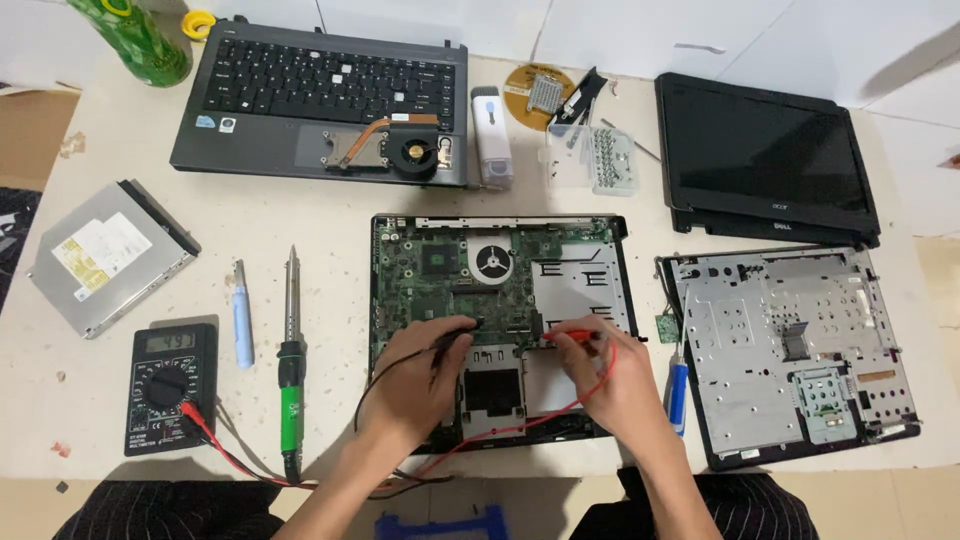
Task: The person uses a multimeter with red and black probes to test points on a disassembled laptop motherboard, holding both probes against the board and reading the meter. The laptop chassis, keyboard, and other disassembled laptops remain on the work table around them.
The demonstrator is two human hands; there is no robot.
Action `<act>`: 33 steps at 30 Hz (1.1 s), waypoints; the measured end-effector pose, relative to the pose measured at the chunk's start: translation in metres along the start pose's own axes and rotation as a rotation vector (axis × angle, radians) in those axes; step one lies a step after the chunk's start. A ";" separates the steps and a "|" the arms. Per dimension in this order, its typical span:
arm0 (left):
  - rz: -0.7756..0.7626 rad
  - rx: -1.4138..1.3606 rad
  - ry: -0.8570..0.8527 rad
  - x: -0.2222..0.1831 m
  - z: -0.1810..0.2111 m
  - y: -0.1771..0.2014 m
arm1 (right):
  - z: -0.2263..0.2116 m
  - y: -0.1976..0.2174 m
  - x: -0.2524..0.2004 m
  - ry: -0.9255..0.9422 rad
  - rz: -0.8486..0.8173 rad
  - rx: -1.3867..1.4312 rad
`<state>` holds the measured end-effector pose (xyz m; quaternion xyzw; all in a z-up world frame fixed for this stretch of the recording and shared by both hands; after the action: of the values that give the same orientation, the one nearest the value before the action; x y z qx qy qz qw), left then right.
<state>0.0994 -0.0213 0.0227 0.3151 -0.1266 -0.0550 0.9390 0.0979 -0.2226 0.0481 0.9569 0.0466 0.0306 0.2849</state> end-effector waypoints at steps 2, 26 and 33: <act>0.015 0.019 -0.010 0.001 -0.002 0.000 | -0.005 -0.004 0.002 0.139 0.018 -0.052; -0.023 -0.091 0.172 0.001 -0.003 0.007 | -0.003 -0.022 0.008 0.092 0.027 0.174; 0.019 -0.100 0.193 0.003 -0.006 0.013 | -0.008 -0.022 0.015 0.141 0.081 0.109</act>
<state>0.1041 -0.0084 0.0267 0.2706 -0.0357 -0.0215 0.9618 0.1109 -0.1988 0.0431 0.9675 0.0295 0.1068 0.2271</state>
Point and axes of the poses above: each hand's wrist, its own x-axis towards the middle knuckle, its own y-axis out of the back of the hand, z = x × y, the point moved 10 cm from there along x, towards the middle knuckle, and after that the axes turned 7 degrees about x, right-handed, at the moved point
